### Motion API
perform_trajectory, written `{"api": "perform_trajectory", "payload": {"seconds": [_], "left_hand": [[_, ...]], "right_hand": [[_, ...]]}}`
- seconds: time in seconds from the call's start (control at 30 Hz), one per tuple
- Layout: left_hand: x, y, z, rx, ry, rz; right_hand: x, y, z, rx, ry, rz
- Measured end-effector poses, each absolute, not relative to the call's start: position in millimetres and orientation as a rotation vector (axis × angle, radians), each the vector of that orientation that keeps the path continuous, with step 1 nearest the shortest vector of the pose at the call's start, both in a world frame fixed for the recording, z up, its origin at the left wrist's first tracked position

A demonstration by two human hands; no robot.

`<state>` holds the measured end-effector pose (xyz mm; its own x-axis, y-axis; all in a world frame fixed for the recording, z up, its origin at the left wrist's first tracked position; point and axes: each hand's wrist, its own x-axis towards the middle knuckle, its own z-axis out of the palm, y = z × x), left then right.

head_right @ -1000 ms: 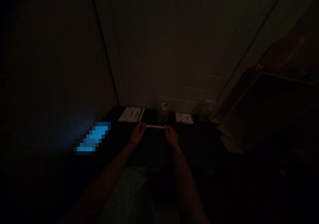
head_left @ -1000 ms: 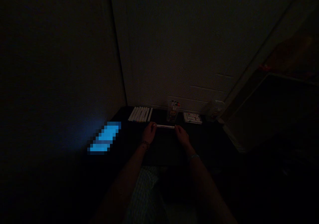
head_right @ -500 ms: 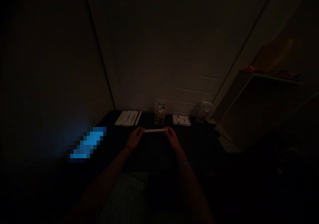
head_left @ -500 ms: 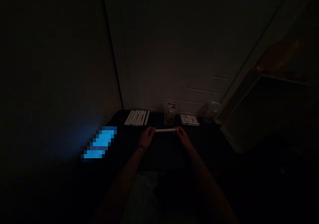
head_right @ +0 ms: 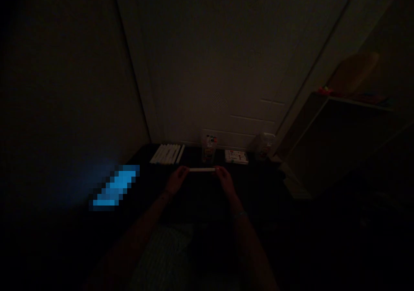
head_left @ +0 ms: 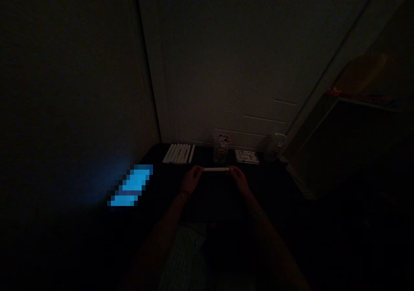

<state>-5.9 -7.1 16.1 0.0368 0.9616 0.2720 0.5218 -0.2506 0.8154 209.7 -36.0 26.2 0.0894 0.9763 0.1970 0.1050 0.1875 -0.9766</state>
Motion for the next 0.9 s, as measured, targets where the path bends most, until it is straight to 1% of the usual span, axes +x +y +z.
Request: {"api": "perform_trajectory", "payload": {"seconds": [0.23,0.5,0.63,0.8,0.9], "left_hand": [[-6.4,-3.8,11.0,1.827,1.575,1.101],[-6.4,-10.1,18.4,1.829,1.582,1.023],[-5.6,-9.2,17.1,1.851,1.595,1.018],[-7.1,-6.4,14.1,1.781,1.575,1.083],[-8.2,-8.1,14.9,1.749,1.556,1.075]], "right_hand": [[211.5,-31.2,23.0,-1.213,-1.296,0.94],[208.3,-38.9,22.9,-1.366,-1.336,0.658],[205.5,-40.0,24.8,-1.34,-1.304,0.622],[209.2,-32.9,44.1,-1.255,-1.154,0.668],[223.4,-23.9,65.9,-1.204,-1.034,0.621]]}}
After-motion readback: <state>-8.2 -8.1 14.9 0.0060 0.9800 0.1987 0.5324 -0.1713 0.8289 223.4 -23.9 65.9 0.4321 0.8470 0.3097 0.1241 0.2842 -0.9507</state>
